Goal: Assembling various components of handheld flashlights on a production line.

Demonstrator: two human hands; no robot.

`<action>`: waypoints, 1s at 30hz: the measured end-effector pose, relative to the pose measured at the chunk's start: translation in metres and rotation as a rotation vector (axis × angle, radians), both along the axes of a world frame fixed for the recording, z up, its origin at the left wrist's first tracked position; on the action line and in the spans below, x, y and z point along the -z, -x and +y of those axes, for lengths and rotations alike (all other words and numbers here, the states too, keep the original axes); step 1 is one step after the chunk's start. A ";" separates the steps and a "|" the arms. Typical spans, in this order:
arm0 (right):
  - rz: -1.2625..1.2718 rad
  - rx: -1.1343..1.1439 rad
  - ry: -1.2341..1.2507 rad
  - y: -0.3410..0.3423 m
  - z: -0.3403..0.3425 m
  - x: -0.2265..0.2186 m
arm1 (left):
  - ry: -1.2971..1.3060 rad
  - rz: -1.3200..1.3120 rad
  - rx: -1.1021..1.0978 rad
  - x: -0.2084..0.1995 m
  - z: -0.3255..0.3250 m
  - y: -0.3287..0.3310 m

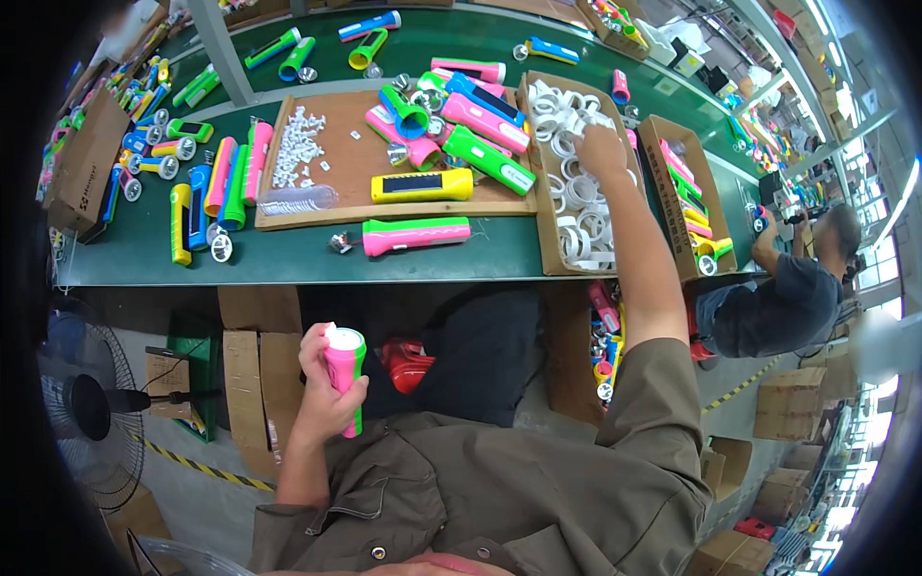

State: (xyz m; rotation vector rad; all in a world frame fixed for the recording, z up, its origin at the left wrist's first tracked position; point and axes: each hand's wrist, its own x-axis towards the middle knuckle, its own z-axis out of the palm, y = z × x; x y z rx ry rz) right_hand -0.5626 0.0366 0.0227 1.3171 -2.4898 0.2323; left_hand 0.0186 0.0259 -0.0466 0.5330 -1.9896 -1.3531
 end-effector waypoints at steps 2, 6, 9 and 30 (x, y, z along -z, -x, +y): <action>0.015 0.212 -0.208 -0.012 -0.009 0.003 | 0.045 0.021 -0.046 -0.008 0.002 -0.002; 0.234 0.077 -0.164 -0.009 -0.019 0.021 | 0.089 0.014 -0.120 -0.009 0.009 -0.019; 0.219 0.039 -0.042 -0.015 -0.017 0.024 | 0.028 0.021 -0.124 -0.002 0.010 -0.022; -0.898 -1.159 0.365 -0.333 -0.002 -0.086 | 0.414 0.349 -0.073 -0.077 -0.040 0.069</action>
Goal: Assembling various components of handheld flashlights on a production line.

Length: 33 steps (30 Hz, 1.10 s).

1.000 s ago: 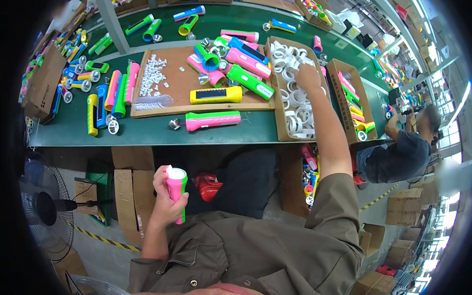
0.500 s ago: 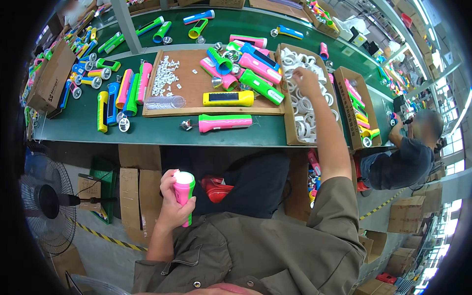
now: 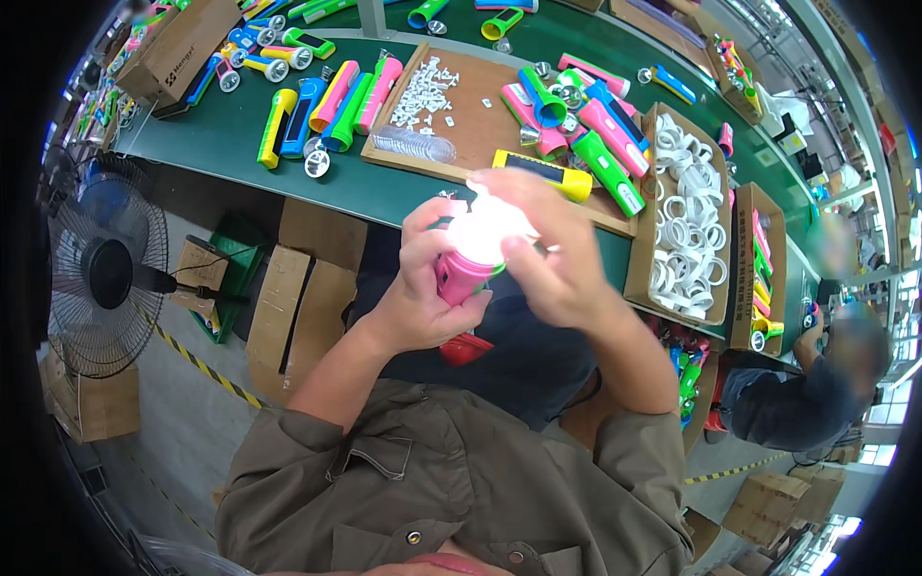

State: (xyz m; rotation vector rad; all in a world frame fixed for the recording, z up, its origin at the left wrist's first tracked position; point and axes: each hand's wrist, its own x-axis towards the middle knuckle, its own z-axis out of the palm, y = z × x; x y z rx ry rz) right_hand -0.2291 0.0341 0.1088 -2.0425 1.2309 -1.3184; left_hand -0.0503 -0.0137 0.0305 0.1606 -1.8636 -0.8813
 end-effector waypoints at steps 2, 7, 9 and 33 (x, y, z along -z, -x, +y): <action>-0.002 -0.063 0.033 -0.006 -0.001 0.007 | -0.026 -0.031 -0.002 0.002 0.001 0.000; 0.214 -0.069 0.075 -0.022 0.004 0.003 | 0.005 0.057 -0.018 -0.003 -0.003 -0.007; 0.268 -0.047 0.074 -0.021 0.002 0.000 | 0.031 0.069 -0.031 -0.006 -0.005 -0.008; 0.104 0.154 0.170 -0.023 0.007 -0.016 | -0.288 -0.143 -0.080 -0.029 0.008 0.007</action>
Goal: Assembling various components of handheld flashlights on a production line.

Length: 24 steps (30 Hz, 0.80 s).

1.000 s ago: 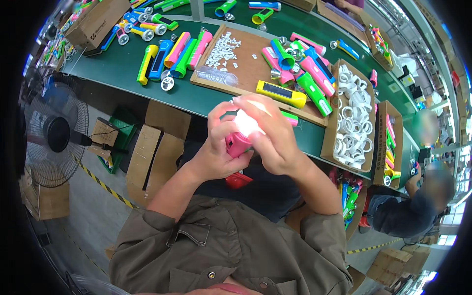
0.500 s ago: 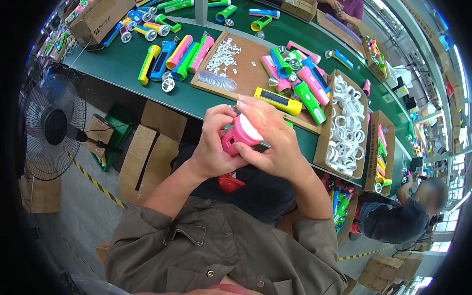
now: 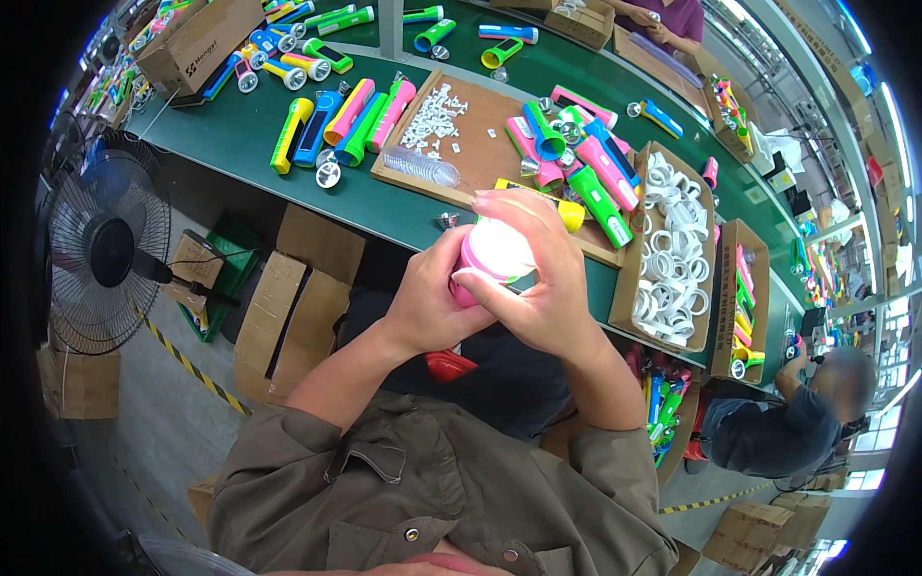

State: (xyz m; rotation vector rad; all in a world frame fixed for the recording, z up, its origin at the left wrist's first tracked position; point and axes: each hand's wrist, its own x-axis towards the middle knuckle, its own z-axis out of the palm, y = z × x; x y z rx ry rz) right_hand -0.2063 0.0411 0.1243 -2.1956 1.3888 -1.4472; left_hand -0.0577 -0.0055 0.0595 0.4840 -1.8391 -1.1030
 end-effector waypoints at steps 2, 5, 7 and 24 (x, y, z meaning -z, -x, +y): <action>0.056 -0.017 0.005 0.000 0.000 -0.004 | 0.044 0.053 -0.015 -0.002 0.000 0.000; 0.216 -0.003 0.066 0.001 0.001 -0.012 | 0.055 0.076 -0.009 -0.002 -0.001 0.004; 0.312 0.016 0.128 0.001 0.000 -0.011 | 0.036 0.078 -0.026 -0.002 0.000 0.005; -0.117 -0.141 -0.198 0.021 -0.004 0.018 | -0.869 0.020 0.590 -0.027 -0.013 0.007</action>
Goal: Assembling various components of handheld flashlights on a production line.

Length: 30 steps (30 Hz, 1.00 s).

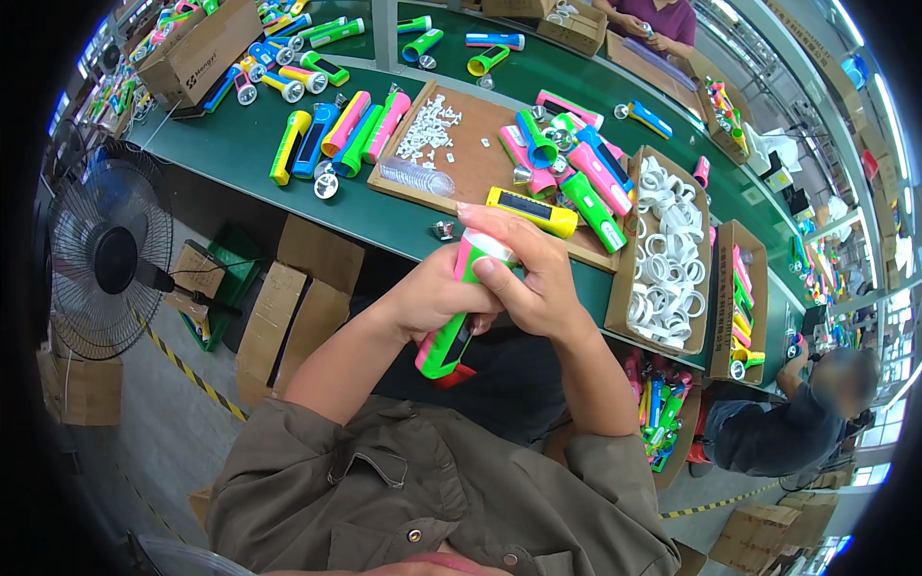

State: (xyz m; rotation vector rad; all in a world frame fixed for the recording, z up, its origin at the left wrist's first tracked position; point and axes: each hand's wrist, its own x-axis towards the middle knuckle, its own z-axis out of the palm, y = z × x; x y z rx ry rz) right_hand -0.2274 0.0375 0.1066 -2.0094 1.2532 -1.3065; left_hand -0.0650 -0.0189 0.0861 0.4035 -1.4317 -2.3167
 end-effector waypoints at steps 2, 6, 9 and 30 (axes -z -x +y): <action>-0.106 -0.048 -0.062 0.005 0.001 0.002 | -0.286 0.120 0.109 -0.009 0.005 -0.002; 0.018 -0.113 0.004 0.013 -0.004 -0.002 | -0.153 0.014 0.089 0.006 0.002 0.005; 0.333 0.086 0.074 0.005 -0.001 -0.015 | 0.996 -0.177 -0.653 0.030 0.000 0.021; -0.064 -0.260 -0.408 0.027 -0.059 -0.021 | 1.106 -0.477 -0.522 0.013 -0.018 0.021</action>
